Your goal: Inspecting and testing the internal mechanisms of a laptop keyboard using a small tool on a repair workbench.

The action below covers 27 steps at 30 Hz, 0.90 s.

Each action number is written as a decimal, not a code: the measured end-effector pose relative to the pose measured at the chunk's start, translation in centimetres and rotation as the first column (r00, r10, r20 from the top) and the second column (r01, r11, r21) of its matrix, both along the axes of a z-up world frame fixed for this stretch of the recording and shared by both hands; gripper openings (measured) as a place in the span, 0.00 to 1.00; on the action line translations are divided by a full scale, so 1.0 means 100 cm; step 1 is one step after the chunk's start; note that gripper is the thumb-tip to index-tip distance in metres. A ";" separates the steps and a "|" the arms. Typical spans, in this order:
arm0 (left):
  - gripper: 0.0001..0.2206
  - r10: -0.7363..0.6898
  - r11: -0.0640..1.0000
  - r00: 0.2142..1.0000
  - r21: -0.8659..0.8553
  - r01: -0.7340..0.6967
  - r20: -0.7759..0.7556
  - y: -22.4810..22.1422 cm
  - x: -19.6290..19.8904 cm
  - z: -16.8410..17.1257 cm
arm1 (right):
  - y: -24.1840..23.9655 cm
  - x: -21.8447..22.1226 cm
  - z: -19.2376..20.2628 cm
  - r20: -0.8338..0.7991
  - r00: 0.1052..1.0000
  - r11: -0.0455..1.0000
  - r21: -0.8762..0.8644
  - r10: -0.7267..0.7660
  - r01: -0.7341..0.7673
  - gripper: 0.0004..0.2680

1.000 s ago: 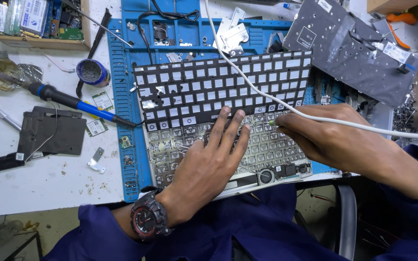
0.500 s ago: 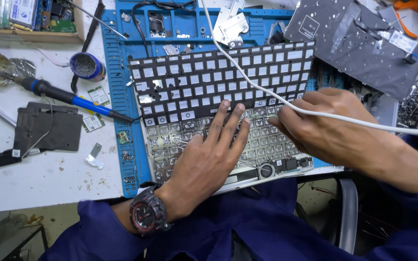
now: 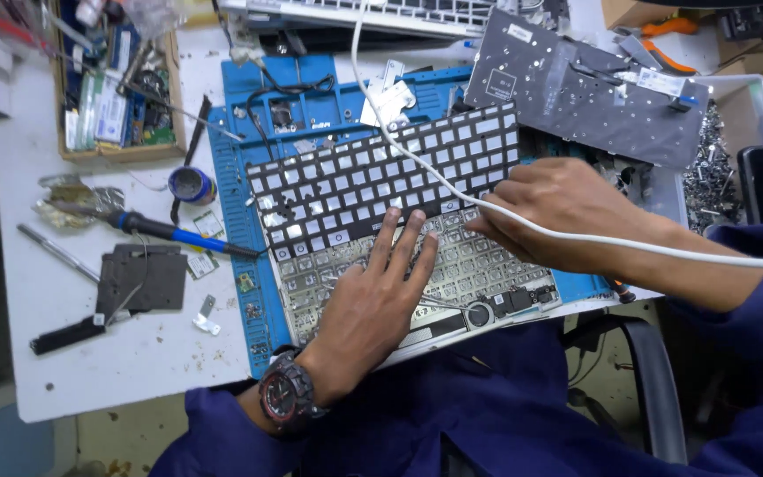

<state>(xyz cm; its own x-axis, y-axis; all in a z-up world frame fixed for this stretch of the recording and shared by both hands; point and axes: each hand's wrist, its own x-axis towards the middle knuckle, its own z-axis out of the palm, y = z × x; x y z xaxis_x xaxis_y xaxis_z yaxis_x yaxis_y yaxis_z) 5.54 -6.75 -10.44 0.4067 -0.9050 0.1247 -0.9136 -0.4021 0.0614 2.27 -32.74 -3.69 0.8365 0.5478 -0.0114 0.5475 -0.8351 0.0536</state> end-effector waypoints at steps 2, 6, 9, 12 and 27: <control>0.31 -0.015 0.999 0.999 0.048 0.017 -0.043 -0.002 0.003 0.005 | -0.001 0.002 0.004 -0.083 0.996 0.999 0.049 0.016 -0.012 0.06; 0.33 -0.016 0.997 0.994 0.074 0.024 -0.112 -0.001 0.002 0.007 | 0.001 0.001 0.001 -0.093 0.996 0.995 0.099 -0.011 0.020 0.12; 0.33 -0.003 0.996 0.991 0.088 0.016 -0.137 -0.002 0.002 0.012 | -0.003 -0.003 -0.018 0.050 0.995 0.996 -0.025 -0.089 0.090 0.16; 0.31 0.007 0.994 0.988 0.106 0.010 -0.156 -0.004 0.002 0.013 | 0.000 -0.004 -0.010 -0.223 0.975 0.990 0.134 -0.020 0.051 0.02; 0.33 0.046 0.977 0.976 0.213 0.001 -0.215 -0.005 0.003 0.019 | -0.008 -0.028 -0.010 -0.036 0.991 0.864 0.485 -0.132 0.133 0.04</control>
